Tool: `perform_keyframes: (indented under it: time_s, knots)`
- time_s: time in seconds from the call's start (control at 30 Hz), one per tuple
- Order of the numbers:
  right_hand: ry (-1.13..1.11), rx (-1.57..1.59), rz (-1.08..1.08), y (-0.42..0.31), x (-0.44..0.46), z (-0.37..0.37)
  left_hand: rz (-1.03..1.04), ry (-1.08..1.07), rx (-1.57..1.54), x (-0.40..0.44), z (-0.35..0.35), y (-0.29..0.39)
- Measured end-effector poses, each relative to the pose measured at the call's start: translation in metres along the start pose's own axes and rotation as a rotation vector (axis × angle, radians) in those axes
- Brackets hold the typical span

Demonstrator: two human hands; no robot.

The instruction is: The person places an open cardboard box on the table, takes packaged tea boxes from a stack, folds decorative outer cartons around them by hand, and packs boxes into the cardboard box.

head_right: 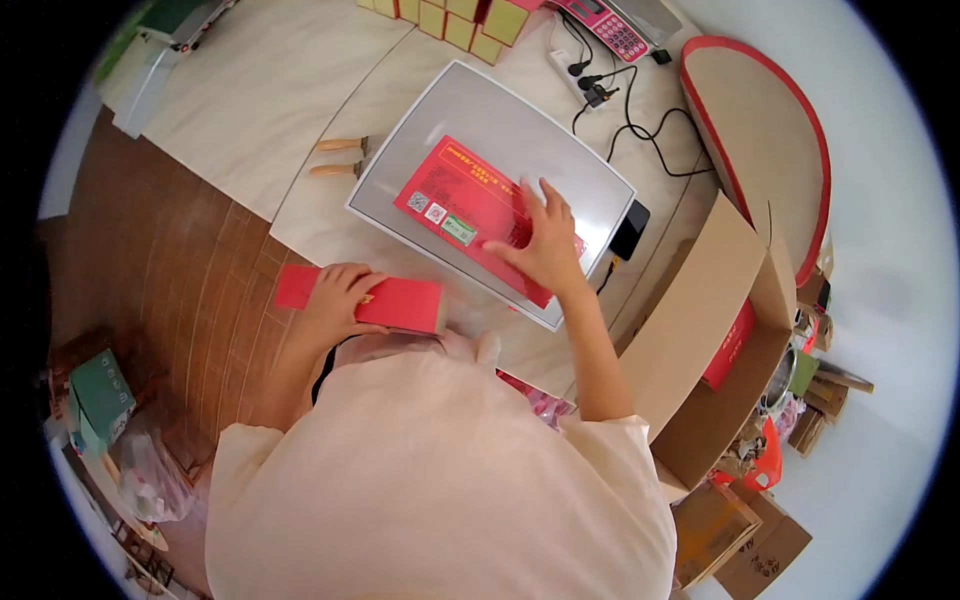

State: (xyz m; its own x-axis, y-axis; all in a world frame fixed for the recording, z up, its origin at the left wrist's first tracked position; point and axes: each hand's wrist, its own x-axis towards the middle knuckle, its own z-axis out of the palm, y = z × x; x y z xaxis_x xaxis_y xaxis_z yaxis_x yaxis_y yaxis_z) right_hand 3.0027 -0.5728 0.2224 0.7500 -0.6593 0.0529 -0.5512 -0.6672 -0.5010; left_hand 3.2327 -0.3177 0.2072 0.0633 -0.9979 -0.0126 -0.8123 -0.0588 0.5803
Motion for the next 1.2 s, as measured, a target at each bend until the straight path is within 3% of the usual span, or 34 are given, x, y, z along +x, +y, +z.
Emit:
perform_keyframes:
  time_s: [0.27, 0.6, 0.77, 0.93, 1.2]
  knots:
    - [-0.011, -0.188, -0.043, -0.016, -0.011, 0.012, 0.273, -0.155, 0.131, 0.040, 0.062, 0.011]
    - [0.065, -0.229, -0.185, 0.002, 0.045, 0.014, 0.234, -0.254, 0.032, 0.044, 0.084, 0.012]
    - [0.176, -0.235, -0.163, 0.026, 0.087, 0.019, 0.151, -0.124, -0.182, 0.039, 0.077, 0.014]
    - [0.255, -0.281, -0.075, 0.037, 0.105, 0.024, 0.082, 0.001, -0.200, 0.025, 0.066, 0.017]
    - [0.194, -0.271, -0.027, 0.013, 0.031, 0.019, -0.055, 0.209, -0.203, -0.005, 0.034, 0.009]
